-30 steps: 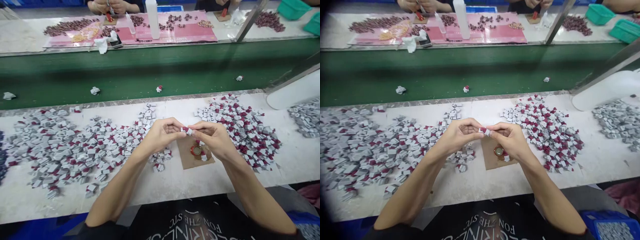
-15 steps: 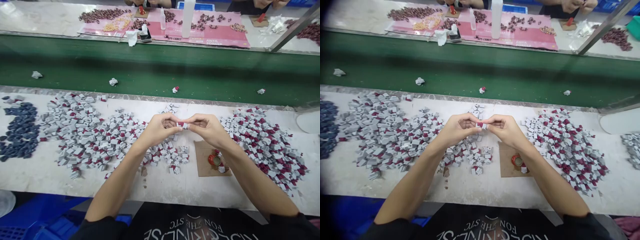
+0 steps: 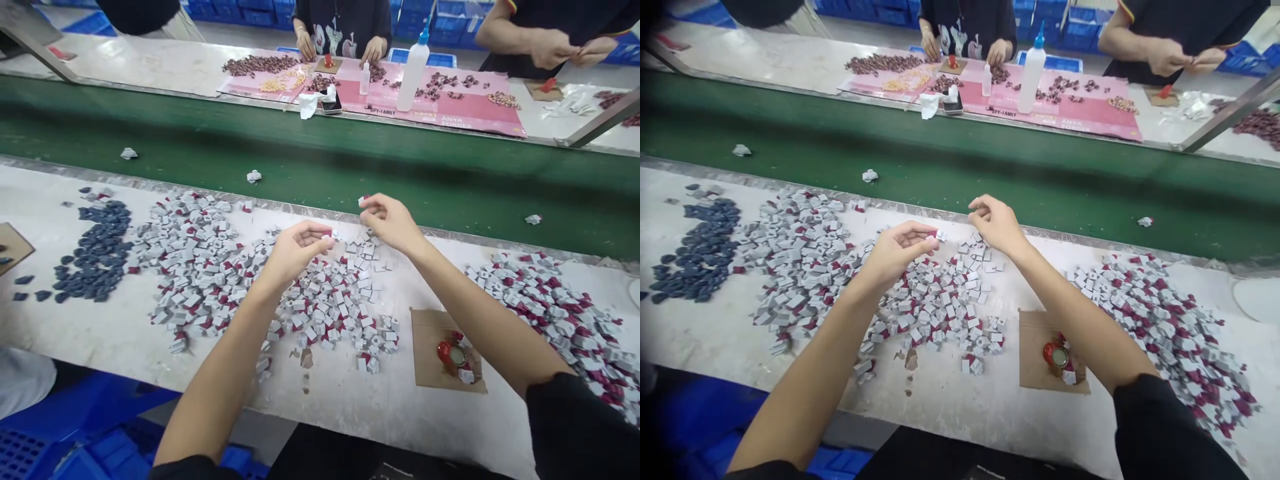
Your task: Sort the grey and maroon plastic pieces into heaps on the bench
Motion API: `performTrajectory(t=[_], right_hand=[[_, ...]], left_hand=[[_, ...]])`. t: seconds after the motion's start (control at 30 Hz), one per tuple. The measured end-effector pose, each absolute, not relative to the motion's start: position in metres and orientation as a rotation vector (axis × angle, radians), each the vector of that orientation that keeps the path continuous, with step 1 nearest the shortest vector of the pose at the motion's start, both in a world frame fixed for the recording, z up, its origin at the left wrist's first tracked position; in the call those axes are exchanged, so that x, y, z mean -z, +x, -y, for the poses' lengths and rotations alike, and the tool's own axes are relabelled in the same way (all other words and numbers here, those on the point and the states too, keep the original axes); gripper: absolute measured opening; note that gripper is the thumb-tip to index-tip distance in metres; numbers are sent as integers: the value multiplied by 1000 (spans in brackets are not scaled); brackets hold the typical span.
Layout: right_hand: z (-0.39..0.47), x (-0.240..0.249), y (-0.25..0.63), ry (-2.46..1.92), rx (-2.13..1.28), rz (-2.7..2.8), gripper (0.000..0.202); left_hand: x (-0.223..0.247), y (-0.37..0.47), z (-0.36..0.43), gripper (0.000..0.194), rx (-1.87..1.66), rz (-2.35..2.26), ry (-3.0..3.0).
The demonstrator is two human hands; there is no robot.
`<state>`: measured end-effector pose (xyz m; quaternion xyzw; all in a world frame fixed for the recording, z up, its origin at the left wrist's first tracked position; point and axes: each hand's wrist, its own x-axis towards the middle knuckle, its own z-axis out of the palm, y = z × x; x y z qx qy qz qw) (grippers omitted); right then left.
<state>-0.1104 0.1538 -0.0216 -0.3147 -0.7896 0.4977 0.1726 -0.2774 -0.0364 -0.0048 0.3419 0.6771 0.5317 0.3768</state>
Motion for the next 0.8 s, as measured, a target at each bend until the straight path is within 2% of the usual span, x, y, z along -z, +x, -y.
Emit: performTrajectory(t=[0.1, 0.27, 0.4, 0.5, 0.6, 0.8], right_hand=[[-176, 36, -149, -1000, -863, 2496, 38], [-209, 39, -164, -1106, -733, 2548, 16], [-246, 26, -88, -1273, -525, 2434, 19], [-274, 15, -5, -1569, -357, 2252, 13], [-296, 14, 60, -1840, -335, 2068, 11], [-313, 31, 97, -1886, -513, 1932, 33]], left_hand=[[4, -292, 26, 39, -1358, -1864, 835], [7, -299, -32, 26, -1249, -2006, 952], [14, -299, -90, 21, -1136, -2066, 978], [22, -301, -122, 22, -1062, -2106, 1033], [31, -303, -137, 21, -1026, -2101, 1064], [40, -307, -140, 22, -951, -2227, 1108]])
